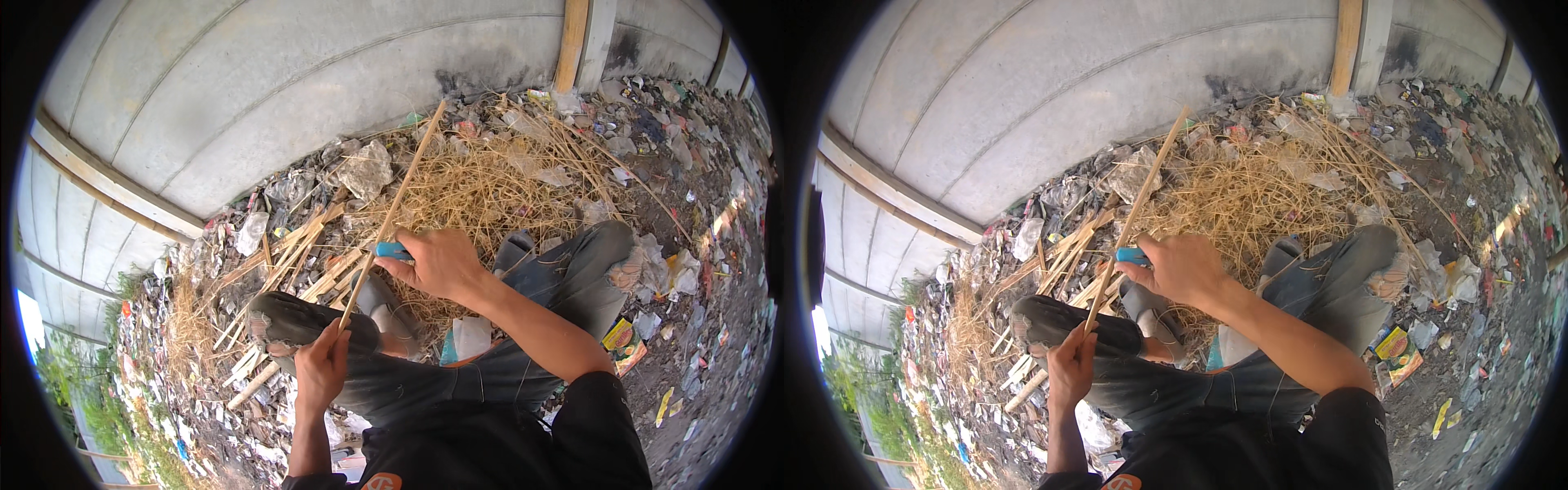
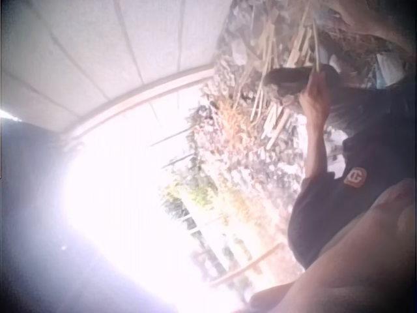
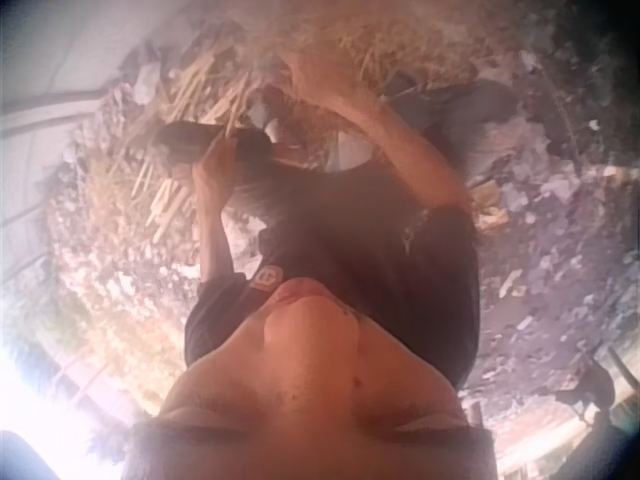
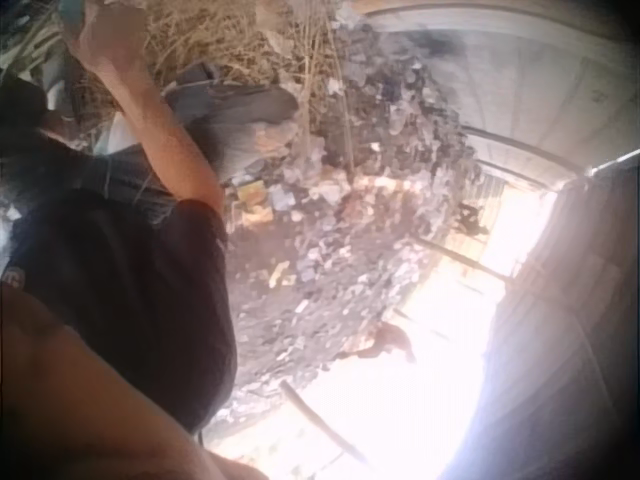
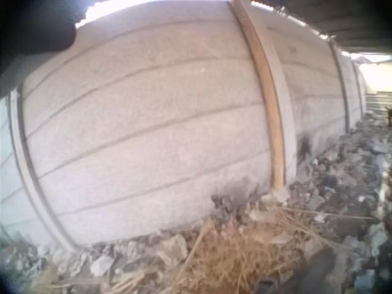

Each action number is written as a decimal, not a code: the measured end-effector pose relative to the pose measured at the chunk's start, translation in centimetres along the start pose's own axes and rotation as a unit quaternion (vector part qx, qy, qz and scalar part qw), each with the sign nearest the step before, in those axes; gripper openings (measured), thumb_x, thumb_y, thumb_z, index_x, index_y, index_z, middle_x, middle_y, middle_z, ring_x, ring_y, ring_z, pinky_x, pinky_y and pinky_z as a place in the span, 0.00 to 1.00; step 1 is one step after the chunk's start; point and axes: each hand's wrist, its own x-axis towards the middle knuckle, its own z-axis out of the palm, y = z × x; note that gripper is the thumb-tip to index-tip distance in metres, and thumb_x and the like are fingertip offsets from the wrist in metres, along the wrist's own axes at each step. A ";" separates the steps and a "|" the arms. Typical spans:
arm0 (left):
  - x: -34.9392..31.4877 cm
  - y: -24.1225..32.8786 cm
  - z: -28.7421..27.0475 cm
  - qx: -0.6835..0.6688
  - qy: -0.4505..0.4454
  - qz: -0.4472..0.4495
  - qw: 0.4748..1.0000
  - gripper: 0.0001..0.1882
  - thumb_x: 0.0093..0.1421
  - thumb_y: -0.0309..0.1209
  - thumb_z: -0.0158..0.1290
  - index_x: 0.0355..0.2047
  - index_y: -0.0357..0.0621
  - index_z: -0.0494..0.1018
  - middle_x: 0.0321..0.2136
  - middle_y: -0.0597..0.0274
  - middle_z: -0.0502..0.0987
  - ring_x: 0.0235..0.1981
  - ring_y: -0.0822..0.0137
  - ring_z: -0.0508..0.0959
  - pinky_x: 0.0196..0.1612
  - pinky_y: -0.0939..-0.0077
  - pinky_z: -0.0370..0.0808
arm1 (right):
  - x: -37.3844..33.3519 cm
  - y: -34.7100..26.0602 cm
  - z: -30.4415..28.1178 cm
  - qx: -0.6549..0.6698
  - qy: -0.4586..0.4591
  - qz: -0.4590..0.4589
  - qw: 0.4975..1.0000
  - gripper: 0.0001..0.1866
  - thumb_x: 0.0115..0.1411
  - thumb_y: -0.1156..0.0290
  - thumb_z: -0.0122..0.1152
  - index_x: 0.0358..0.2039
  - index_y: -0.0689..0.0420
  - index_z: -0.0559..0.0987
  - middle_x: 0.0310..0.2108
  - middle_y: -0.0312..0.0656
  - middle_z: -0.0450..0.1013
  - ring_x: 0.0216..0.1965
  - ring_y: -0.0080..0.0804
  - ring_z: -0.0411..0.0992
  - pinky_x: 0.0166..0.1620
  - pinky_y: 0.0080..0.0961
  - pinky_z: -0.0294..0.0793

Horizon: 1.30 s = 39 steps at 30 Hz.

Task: The person sits on the ground and uses a utility knife to shave a thin wooden stick. They hold the stick with one hand and scrape along its length with the knife in the other, creating wood shavings that fall onto a pile of straw and debris.

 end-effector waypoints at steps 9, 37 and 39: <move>0.9 0.3 0.4 0.033 -0.009 0.012 0.999 0.14 0.66 0.27 0.62 0.52 0.39 0.82 0.19 0.44 0.78 0.19 0.51 0.82 0.24 0.65 0.74 | 0.3 0.6 -0.9 -0.016 -0.013 0.004 1.000 0.33 0.74 0.40 0.49 0.31 0.60 0.80 0.15 0.48 0.74 0.19 0.51 0.78 0.24 0.47 0.76; -2.5 -3.7 -2.1 -0.008 -0.077 -0.016 0.997 0.12 0.69 0.27 0.58 0.51 0.39 0.82 0.15 0.59 0.72 0.15 0.75 0.72 0.22 0.73 0.67 | 3.1 5.7 -7.3 0.093 0.055 0.145 0.984 0.27 0.80 0.48 0.45 0.40 0.61 0.81 0.18 0.37 0.64 0.18 0.27 0.61 0.25 0.35 0.61; -2.5 -3.8 -2.0 0.003 -0.077 -0.002 0.997 0.12 0.69 0.26 0.58 0.51 0.39 0.82 0.15 0.59 0.72 0.15 0.75 0.72 0.22 0.73 0.67 | 3.2 5.8 -7.9 0.068 0.057 0.183 0.979 0.28 0.79 0.48 0.46 0.42 0.62 0.82 0.17 0.40 0.64 0.17 0.31 0.61 0.25 0.37 0.60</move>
